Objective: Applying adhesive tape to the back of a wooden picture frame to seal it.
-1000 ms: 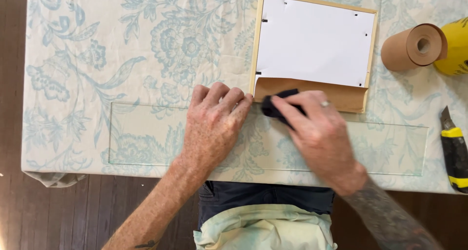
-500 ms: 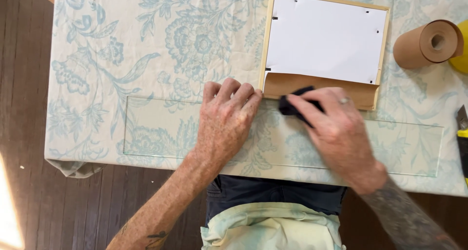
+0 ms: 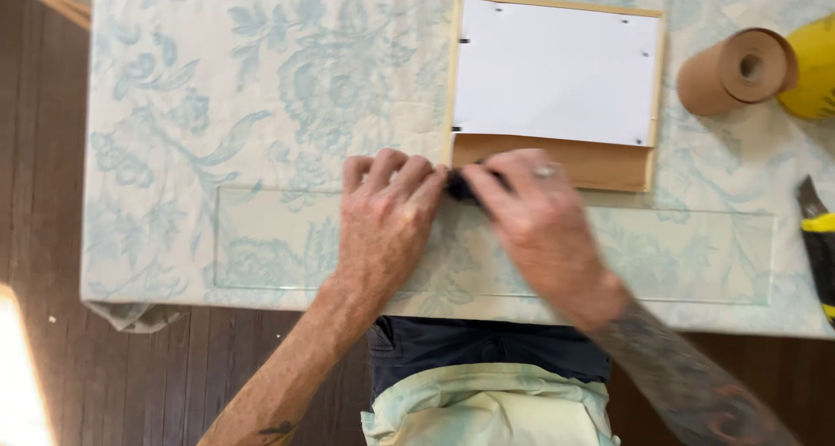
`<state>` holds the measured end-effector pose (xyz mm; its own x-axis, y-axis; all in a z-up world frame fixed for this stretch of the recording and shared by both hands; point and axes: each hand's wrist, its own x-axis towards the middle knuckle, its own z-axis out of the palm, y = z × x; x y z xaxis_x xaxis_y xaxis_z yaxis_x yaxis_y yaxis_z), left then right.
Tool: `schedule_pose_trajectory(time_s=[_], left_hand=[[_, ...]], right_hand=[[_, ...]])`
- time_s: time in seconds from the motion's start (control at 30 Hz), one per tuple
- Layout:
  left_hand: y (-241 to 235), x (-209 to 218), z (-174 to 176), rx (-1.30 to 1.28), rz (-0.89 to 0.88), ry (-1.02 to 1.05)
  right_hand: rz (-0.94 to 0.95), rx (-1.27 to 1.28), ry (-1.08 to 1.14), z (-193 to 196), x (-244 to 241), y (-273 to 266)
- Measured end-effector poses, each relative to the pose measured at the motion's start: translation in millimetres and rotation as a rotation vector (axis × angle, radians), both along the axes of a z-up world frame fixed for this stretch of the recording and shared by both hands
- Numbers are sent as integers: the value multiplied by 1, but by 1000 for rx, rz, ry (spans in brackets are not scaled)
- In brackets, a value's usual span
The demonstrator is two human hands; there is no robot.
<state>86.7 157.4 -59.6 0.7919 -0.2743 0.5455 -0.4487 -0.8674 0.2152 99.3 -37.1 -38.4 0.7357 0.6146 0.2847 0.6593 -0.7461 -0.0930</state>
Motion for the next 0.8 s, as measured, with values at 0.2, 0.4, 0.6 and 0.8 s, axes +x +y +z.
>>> schedule_pose_trajectory(time_s=[0.2, 0.4, 0.6, 0.8], left_hand=[[-5, -2, 10, 243, 14, -58], [-6, -3, 8, 241, 42, -82], [-8, -3, 7, 226, 45, -90], [-9, -3, 6, 218, 61, -86]], right_hand=[[8, 117, -48, 5, 0, -13], [-68, 42, 17, -10, -9, -79], [-195, -23, -25, -11, -18, -140], [-222, -18, 129, 6, -16, -180]])
